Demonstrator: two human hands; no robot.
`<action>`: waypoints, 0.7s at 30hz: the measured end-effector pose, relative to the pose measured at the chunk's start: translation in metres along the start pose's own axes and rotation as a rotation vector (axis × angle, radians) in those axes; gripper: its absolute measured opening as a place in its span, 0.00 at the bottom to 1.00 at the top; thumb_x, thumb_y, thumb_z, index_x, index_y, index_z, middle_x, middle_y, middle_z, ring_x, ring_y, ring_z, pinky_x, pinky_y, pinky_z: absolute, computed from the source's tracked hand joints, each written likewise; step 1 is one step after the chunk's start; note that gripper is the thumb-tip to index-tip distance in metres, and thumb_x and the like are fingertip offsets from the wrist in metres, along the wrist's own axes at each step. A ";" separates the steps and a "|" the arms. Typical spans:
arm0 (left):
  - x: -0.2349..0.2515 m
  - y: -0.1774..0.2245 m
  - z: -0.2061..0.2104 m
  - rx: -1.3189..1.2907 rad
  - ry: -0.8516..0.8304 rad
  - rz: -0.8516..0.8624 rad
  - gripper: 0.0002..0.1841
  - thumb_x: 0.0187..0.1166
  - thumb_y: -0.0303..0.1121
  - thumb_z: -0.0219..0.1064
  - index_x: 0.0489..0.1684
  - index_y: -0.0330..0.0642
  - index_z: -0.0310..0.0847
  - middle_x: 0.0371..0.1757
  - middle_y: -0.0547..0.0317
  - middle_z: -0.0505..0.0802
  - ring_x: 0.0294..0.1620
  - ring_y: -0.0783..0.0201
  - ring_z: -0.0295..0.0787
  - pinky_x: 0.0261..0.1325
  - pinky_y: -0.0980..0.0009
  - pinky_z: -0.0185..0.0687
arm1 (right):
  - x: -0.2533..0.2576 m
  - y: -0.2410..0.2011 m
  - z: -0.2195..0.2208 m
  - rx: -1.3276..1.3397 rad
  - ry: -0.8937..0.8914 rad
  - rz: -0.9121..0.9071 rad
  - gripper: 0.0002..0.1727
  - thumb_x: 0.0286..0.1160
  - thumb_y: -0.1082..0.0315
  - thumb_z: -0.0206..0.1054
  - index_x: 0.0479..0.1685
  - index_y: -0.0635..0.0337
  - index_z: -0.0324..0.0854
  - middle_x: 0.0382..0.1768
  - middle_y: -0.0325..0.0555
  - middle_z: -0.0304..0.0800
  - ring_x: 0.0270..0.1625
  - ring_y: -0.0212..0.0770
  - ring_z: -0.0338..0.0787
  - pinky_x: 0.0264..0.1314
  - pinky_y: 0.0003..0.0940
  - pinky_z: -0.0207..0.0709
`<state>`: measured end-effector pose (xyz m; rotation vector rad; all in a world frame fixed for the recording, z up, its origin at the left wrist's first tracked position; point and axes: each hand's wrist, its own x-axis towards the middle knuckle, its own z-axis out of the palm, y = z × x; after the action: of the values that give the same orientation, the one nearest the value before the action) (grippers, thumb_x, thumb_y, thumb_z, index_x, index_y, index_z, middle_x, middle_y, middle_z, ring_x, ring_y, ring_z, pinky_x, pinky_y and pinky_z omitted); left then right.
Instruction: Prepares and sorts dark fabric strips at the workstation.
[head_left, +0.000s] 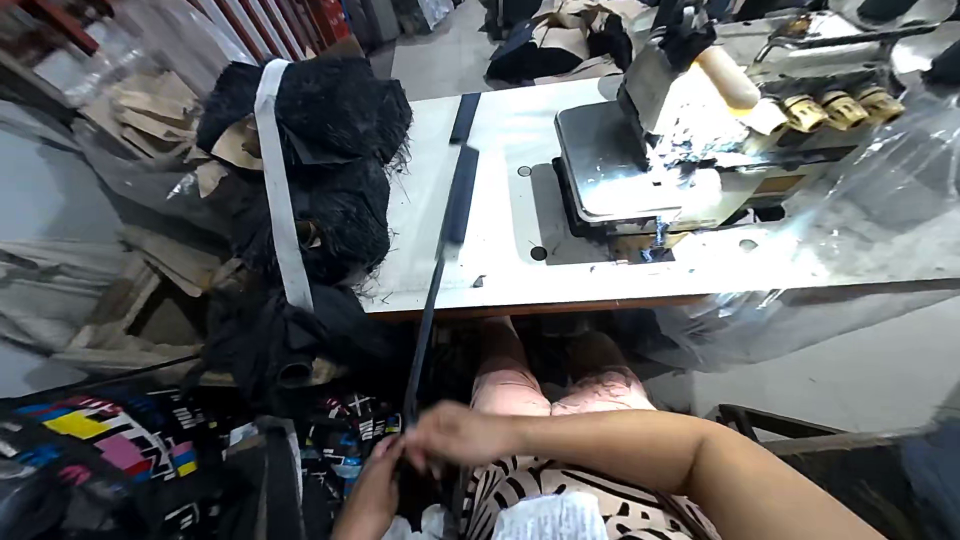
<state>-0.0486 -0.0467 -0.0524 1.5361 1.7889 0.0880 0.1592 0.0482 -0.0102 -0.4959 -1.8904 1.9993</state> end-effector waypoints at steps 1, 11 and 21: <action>0.002 0.010 -0.004 -0.058 0.052 0.040 0.26 0.77 0.16 0.63 0.78 0.33 0.77 0.78 0.36 0.82 0.77 0.41 0.80 0.82 0.45 0.72 | -0.007 0.002 0.009 -0.129 -0.211 0.101 0.23 0.93 0.67 0.46 0.40 0.77 0.82 0.31 0.54 0.84 0.33 0.41 0.82 0.44 0.40 0.78; 0.036 0.089 0.001 -0.300 0.173 0.159 0.28 0.79 0.43 0.72 0.74 0.35 0.78 0.60 0.45 0.89 0.50 0.55 0.91 0.55 0.58 0.89 | -0.004 0.024 0.015 -0.407 -0.616 0.279 0.21 0.92 0.64 0.54 0.41 0.76 0.84 0.35 0.63 0.85 0.40 0.52 0.83 0.49 0.53 0.73; -0.003 0.039 -0.013 -0.888 -0.061 0.572 0.14 0.87 0.53 0.58 0.42 0.63 0.90 0.30 0.88 0.91 0.31 0.91 0.84 0.41 0.88 0.82 | -0.004 0.065 0.001 -0.021 -0.461 0.043 0.28 0.70 0.72 0.74 0.68 0.80 0.75 0.58 0.65 0.88 0.59 0.48 0.88 0.66 0.45 0.78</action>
<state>-0.0242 -0.0331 -0.0221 1.2787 0.9641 0.9600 0.1617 0.0423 -0.0753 -0.0791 -2.1731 2.2709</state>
